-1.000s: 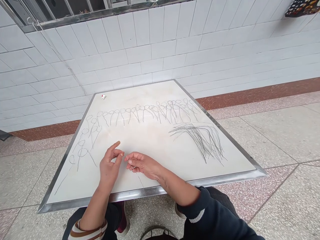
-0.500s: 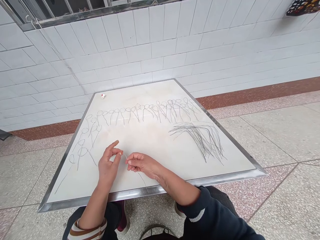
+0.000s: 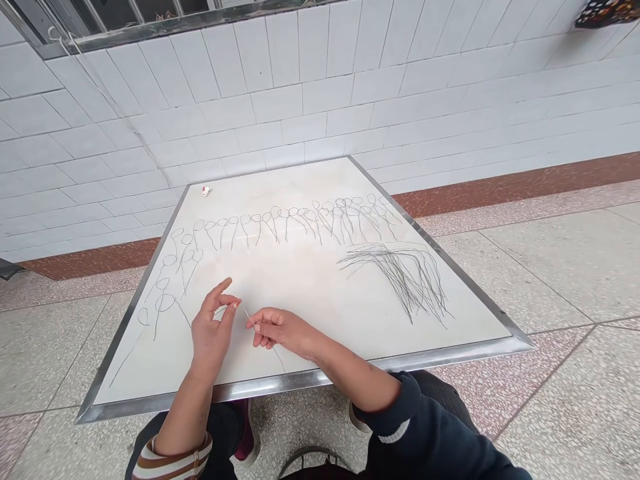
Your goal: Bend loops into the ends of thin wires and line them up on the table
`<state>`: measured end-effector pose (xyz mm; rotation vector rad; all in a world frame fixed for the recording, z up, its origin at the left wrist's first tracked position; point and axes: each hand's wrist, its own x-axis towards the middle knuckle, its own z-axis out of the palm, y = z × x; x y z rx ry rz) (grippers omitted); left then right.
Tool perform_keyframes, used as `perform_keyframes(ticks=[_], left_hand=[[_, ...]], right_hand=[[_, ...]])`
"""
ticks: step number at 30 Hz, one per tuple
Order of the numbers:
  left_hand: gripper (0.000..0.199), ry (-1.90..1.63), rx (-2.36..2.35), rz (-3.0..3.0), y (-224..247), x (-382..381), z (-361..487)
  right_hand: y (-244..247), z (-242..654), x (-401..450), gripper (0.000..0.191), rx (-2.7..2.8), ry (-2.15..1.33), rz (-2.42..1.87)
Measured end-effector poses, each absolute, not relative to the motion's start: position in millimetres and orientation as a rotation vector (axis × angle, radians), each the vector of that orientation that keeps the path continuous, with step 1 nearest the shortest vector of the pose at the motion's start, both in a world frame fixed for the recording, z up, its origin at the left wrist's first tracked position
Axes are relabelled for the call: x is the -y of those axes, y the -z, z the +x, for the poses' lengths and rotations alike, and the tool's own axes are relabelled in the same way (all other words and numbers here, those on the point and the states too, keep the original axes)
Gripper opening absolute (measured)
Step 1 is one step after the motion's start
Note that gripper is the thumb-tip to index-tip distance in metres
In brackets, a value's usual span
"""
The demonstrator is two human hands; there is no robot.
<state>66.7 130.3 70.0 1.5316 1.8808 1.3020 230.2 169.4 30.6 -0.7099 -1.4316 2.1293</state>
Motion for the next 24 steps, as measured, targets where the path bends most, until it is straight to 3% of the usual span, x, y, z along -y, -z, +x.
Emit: perform_keyframes(ticks=[9, 17, 24], left_hand=[[0.039, -1.318, -2.008, 1.699, -60.2, -136.5, 53.9], [0.040, -1.337, -2.130, 1.850, -55.5, -140.5, 48.2], [0.038, -1.253, -2.048, 2.031, -49.9, -140.0, 59.0]], right_hand=[[-34.9, 227.7, -165.4, 0.016, 1.598, -1.989, -0.871], [-36.3, 239.9, -162.4, 0.020, 1.731, -1.965, -0.893], [-43.1, 236.1, -169.8, 0.021, 2.078, -1.214, -1.107]])
